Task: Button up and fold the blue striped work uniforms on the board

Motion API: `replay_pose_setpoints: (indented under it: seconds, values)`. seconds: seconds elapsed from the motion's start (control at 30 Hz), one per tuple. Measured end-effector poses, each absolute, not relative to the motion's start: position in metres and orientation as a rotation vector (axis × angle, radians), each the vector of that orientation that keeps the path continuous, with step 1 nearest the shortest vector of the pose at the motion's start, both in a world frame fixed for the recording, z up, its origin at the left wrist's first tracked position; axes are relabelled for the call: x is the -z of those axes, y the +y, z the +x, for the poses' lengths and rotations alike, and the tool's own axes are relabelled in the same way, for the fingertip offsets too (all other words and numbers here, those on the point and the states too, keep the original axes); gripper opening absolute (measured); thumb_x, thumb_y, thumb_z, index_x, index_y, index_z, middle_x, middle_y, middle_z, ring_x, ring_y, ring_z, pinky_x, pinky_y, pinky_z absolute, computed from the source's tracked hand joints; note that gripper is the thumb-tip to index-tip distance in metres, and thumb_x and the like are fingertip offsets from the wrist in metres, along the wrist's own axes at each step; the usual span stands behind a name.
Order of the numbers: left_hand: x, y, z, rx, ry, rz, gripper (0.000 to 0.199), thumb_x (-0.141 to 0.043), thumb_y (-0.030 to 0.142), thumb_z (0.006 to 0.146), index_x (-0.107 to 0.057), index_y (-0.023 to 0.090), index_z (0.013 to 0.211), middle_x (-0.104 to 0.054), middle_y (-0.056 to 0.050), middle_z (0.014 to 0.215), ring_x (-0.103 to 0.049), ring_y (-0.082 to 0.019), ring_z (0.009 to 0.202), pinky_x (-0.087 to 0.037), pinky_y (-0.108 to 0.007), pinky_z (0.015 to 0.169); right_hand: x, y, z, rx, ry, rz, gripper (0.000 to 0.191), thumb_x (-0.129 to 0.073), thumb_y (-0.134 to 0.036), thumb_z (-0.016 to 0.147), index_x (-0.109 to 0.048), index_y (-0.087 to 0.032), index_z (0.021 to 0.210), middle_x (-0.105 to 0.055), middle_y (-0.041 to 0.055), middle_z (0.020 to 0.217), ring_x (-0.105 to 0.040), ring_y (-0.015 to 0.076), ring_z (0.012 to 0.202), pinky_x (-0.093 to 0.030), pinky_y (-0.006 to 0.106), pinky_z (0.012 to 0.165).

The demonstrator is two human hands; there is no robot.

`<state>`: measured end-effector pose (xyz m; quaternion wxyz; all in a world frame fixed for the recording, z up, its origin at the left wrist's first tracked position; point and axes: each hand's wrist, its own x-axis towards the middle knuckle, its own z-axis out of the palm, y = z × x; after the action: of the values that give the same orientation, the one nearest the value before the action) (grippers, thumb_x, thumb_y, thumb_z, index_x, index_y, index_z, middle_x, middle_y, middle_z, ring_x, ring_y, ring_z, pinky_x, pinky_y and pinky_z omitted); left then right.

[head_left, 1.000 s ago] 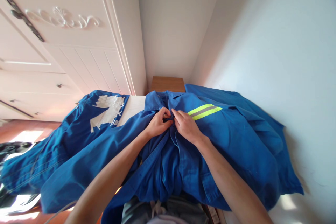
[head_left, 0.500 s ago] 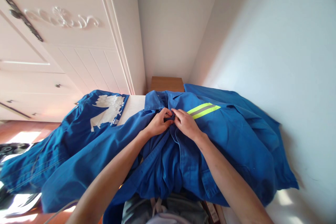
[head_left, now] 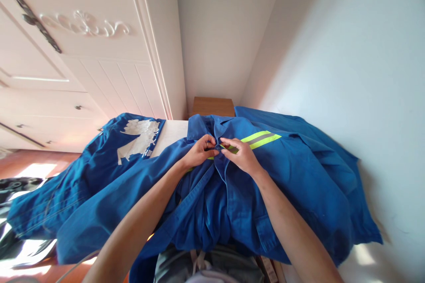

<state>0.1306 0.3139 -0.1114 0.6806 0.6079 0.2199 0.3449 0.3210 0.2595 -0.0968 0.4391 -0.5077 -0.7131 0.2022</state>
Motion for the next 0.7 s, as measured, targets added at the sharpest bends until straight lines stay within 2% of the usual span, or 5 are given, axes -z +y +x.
replay_pose_setpoints:
  seconds: [0.27,0.5,0.7]
  values:
    - [0.114,0.316,0.134,-0.784,0.576,1.443,0.045,-0.083,0.039,0.069,-0.05,0.018,0.092,-0.062,0.005,0.067,-0.059,-0.01,0.059,-0.045,-0.022,0.059,0.098,0.261,0.318,-0.428,-1.788,-1.266,0.037,-0.062,-0.017,0.081,-0.071,-0.02,0.117,-0.072,0.0056,0.095,-0.068,0.0182,0.087,-0.056,0.034,0.085]
    - [0.113,0.315,0.135,-0.902,0.844,1.659,0.027,-0.078,0.032,0.07,-0.068,0.015,0.089,-0.073,-0.005,0.083,-0.069,-0.023,0.083,-0.056,-0.035,0.076,0.103,0.264,0.317,-0.347,-1.755,-1.303,0.037,-0.06,-0.015,0.081,-0.071,-0.02,0.116,-0.073,0.006,0.095,-0.07,0.019,0.087,-0.057,0.034,0.085]
    - [0.104,0.313,0.133,-0.908,0.861,1.898,0.015,-0.072,0.03,0.076,-0.071,0.018,0.085,-0.073,-0.002,0.082,-0.067,-0.021,0.08,-0.053,-0.033,0.079,0.105,0.262,0.314,-0.321,-1.695,-1.327,0.032,-0.061,-0.018,0.082,-0.072,-0.02,0.111,-0.076,0.0064,0.094,-0.072,0.0197,0.086,-0.059,0.035,0.084]
